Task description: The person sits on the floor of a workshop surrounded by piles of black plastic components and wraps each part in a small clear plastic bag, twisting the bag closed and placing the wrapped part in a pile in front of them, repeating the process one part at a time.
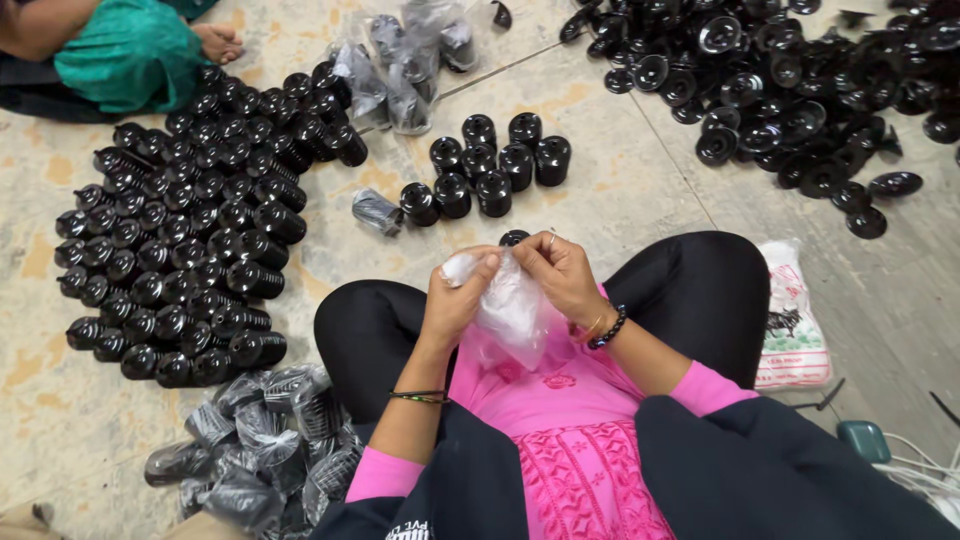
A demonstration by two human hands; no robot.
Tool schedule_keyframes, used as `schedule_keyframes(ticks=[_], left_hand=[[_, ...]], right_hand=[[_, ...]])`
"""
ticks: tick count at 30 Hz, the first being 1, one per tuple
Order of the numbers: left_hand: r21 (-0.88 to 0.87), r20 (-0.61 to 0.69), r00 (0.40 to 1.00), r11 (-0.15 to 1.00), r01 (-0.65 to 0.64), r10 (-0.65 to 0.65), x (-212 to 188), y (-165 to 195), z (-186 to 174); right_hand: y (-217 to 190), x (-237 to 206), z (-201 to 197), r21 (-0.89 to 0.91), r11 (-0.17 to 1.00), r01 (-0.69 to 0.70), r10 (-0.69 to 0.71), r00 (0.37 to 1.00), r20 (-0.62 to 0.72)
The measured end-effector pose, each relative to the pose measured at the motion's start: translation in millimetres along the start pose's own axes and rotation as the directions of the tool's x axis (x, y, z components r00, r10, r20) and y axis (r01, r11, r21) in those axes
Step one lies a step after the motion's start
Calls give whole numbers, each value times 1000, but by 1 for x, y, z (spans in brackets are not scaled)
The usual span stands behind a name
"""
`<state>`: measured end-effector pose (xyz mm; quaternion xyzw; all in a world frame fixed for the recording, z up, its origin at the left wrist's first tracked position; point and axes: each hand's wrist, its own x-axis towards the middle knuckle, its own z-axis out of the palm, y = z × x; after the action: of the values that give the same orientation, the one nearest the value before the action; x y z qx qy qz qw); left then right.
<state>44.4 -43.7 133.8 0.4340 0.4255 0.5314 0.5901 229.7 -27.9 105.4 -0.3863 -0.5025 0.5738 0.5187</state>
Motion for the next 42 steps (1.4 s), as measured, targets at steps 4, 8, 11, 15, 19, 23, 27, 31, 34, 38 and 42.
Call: schedule_keyframes(ticks=[4,8,11,15,19,23,27,31,34,38,42], left_hand=[[160,-10,999,986,-38,40,-8,-2,14],[242,-5,996,967,-82,86,-16,-10,23],[119,50,997,990,-70,65,-20,-14,19],[117,127,991,991,-66,51,-22,-21,9],[287,-51,998,956,57,-45,-21,-38,4],[192,-60,993,975,112,-102,-19,-54,-2],[257,20,999,966,-37,33,-15,-61,-5],[258,29,1000,966,-13,6,-10,-58,-7],[299,25,999,954,24,-33,-8,-58,-5],[286,33,996,955,75,-89,-5,-60,1],[-117,98,917,911,396,-387,-5,-54,-16]], right_hand=[[-13,-13,-5,12,1000,25,-25,999,20],[-24,-22,-11,17,975,221,-221,973,67],[-24,-20,-11,224,974,-41,36,999,26],[-17,-16,-9,381,887,-260,281,960,0],[-11,-15,-19,521,748,-412,335,911,239],[-2,-9,-25,467,765,-444,330,892,309],[8,-9,-21,111,955,-276,256,951,171],[19,-7,-26,-22,971,-238,229,901,369],[30,-4,-36,116,930,-349,288,888,359],[48,-10,-32,331,821,-466,334,861,384],[45,-10,-37,509,649,-565,519,818,248]])
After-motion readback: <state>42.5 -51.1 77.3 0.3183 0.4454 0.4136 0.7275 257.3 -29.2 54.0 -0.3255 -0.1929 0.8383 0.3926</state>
